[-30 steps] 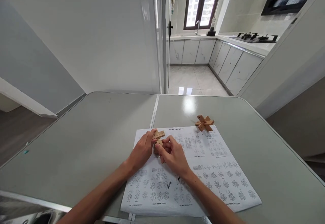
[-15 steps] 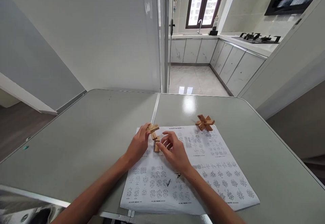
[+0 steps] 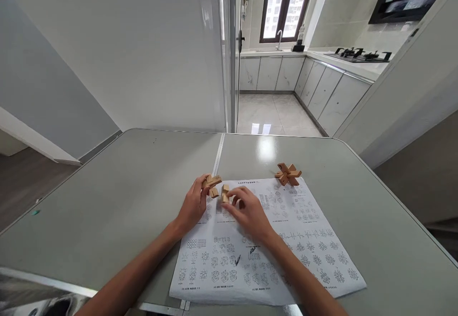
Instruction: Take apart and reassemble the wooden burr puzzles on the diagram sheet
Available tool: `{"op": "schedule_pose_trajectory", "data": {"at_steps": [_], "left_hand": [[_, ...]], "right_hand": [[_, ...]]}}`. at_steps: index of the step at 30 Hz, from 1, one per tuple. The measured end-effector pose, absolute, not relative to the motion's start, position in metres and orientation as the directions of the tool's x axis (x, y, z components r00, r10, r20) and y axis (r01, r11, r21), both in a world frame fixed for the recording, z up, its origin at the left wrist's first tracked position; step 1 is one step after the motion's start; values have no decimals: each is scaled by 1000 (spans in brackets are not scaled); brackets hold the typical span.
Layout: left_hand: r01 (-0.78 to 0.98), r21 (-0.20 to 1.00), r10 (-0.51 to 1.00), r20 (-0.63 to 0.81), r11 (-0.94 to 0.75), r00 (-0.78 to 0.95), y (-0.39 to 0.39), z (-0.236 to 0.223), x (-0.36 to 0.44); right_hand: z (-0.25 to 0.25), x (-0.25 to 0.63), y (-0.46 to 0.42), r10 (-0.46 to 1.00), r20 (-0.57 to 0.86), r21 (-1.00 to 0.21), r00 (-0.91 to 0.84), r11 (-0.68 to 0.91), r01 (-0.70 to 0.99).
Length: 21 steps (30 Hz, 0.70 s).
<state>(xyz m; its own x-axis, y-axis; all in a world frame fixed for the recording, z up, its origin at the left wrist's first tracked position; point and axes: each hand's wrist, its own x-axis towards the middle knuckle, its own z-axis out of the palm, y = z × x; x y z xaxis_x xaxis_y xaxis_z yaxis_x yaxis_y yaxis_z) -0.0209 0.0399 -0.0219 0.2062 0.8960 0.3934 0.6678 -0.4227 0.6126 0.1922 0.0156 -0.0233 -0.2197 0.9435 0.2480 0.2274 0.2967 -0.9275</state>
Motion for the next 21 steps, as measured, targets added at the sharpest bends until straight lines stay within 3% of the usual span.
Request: {"op": "schedule_pose_trajectory", "data": {"at_steps": [3,6,11,21], "left_hand": [[645,619,886,405,-448,227,37,-21,-20],[628,620,877,410,-471,252,35,-22,-18],[612,631,876,396,-476,274,34,-23,-17],[607,627,870,406,-488,280,35,-25,-18]], "right_hand": [[-16,196,18,983,101,-995,-154,100,-13],[-16,199,20,983,-23,-984,-180,-54,-169],[-23,198,22,976,-57,-922,-209,-132,-365],[-16,201,20,946,-218,-896,-239,-291,-335]]}}
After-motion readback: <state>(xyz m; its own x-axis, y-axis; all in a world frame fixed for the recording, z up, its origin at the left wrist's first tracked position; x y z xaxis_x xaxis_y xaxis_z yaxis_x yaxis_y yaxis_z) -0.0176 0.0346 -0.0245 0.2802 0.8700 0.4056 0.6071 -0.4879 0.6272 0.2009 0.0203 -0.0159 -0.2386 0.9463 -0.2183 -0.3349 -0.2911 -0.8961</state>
